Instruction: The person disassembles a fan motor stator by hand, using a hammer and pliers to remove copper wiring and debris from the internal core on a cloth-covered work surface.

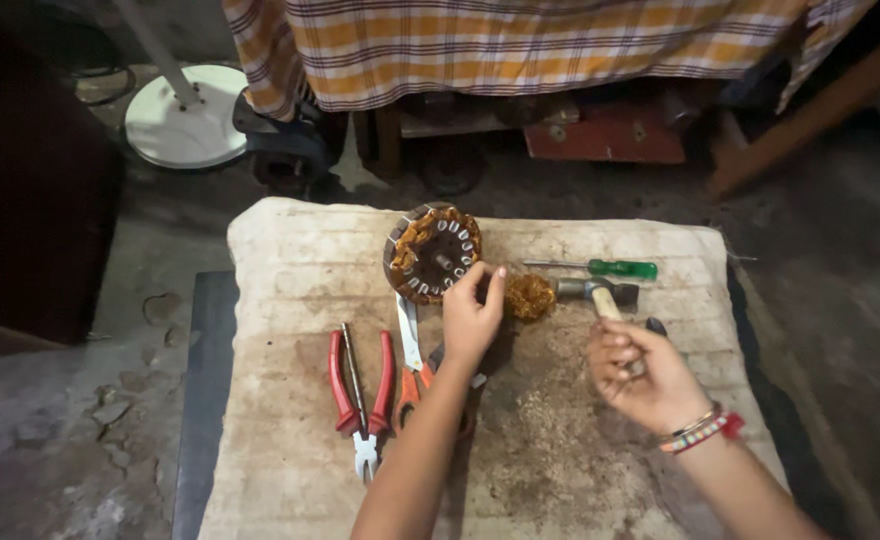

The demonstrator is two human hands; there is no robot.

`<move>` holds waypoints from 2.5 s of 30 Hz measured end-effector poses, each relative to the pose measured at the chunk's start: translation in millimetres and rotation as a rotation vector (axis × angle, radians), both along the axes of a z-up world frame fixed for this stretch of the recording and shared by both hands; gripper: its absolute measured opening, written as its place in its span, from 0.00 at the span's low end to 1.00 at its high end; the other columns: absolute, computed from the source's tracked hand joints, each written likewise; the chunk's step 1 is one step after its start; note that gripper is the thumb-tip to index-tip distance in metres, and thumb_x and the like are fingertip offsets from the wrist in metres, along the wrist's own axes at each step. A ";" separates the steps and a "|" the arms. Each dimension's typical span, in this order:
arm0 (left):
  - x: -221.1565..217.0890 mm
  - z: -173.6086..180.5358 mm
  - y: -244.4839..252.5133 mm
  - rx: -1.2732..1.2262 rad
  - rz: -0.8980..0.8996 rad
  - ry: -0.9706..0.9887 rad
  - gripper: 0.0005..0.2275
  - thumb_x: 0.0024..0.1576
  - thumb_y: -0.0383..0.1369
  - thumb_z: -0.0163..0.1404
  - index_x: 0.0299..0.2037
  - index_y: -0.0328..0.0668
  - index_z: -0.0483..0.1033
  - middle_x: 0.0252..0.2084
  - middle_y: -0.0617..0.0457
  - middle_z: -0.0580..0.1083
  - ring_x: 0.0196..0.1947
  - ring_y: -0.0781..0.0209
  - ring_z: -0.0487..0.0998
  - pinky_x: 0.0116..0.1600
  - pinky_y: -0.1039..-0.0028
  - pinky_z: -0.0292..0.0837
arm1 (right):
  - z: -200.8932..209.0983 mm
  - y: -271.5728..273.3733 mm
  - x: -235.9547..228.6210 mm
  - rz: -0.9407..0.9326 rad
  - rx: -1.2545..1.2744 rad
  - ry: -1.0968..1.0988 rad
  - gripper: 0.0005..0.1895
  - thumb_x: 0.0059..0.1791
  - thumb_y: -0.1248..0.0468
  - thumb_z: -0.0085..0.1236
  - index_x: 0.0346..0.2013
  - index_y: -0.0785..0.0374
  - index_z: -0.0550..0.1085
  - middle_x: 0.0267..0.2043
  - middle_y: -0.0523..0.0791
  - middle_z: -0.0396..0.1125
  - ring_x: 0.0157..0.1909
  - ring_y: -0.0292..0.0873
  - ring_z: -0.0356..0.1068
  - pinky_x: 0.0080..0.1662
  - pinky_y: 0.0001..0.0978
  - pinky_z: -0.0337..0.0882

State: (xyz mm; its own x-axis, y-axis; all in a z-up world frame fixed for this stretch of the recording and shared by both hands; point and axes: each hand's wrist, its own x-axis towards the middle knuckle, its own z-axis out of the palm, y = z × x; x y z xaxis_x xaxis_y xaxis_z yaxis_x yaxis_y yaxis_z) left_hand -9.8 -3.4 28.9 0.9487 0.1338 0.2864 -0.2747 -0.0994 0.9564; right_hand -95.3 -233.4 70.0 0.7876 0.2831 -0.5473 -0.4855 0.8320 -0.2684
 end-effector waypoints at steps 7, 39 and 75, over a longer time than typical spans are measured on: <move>-8.5 2.1 -8.3 0.426 0.045 -0.217 0.12 0.56 0.37 0.56 0.45 0.39 0.74 0.41 0.44 0.73 0.43 0.47 0.75 0.46 0.62 0.73 | 43.2 -21.0 -21.1 0.079 0.001 -0.098 0.04 0.55 0.66 0.46 0.41 0.64 0.63 0.25 0.34 0.58 0.21 0.25 0.55 0.23 0.19 0.56; 2.8 -14.1 -5.3 0.341 -0.100 -0.117 0.27 0.44 0.35 0.67 0.47 0.31 0.64 0.42 0.37 0.70 0.44 0.34 0.72 0.48 0.57 0.70 | -82.6 -14.3 -61.7 0.077 -0.285 -0.279 0.15 0.54 0.61 0.46 0.52 0.66 0.68 0.30 0.45 0.63 0.37 0.45 0.67 0.45 0.43 0.72; -22.5 4.0 -119.2 0.300 -0.543 -0.306 0.35 0.53 0.41 0.59 0.71 0.36 0.62 0.70 0.28 0.63 0.68 0.32 0.65 0.70 0.58 0.61 | -64.2 -13.1 -65.1 0.200 -0.815 -0.212 0.14 0.51 0.56 0.55 0.45 0.61 0.76 0.37 0.45 0.73 0.38 0.44 0.74 0.40 0.40 0.75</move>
State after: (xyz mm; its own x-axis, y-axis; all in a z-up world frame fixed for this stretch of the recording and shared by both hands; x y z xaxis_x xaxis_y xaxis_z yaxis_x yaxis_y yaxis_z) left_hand -32.2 -122.6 32.9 0.7293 -0.4642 0.5025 -0.6139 -0.1199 0.7802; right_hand -160.4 -246.5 5.8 0.8732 0.0106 -0.4872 -0.4746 0.2451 -0.8454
